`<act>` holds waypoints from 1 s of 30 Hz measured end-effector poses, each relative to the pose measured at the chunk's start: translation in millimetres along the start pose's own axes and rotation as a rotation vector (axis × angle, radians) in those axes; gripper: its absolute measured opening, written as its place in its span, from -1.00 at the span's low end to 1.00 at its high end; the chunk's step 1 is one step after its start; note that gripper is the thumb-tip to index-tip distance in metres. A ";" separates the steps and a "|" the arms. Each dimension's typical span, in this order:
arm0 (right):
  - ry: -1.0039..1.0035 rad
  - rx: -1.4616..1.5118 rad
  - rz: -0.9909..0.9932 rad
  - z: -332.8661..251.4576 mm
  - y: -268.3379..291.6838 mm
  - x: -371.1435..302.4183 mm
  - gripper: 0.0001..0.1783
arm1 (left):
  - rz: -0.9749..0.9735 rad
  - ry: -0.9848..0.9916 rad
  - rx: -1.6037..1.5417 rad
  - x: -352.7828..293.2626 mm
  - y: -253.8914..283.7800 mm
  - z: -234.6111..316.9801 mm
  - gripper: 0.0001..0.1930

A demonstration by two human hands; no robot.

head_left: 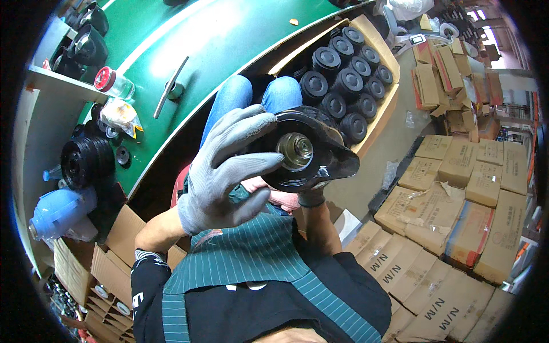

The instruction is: The person sits on the floor and repeatedly picks up black kettle bodies and circular lids from a nearby box. They insert a metal rod into the kettle body, then place the lid on top, and set the assembled unit on the green table. The process is repeated for multiple units.

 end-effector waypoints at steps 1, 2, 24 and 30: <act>0.025 -0.056 -0.010 -0.6 0.3 -0.8 -0.30 | -0.030 -0.024 0.092 0.3 -2.8 0.9 -0.35; 0.053 -0.111 -0.025 -0.6 -0.7 -1.5 -0.29 | -0.020 -0.015 0.130 2.0 -5.0 3.6 -0.33; 0.335 -0.848 -0.861 -6.5 -108.8 65.1 -0.05 | 0.249 0.300 0.905 -110.5 74.9 -209.4 -0.42; 0.062 -0.465 -0.647 18.3 -98.8 63.8 -0.01 | 0.145 0.584 0.932 -95.4 112.1 -299.5 -0.43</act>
Point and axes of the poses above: each hand's wrist, its own x-axis towards the middle knuckle, its own y-axis out of the back of the hand, z = x × y, the point moved 3 cm from there along x, towards the middle knuckle, and after that the axes turned 8 degrees about z, right-handed, at the moved point
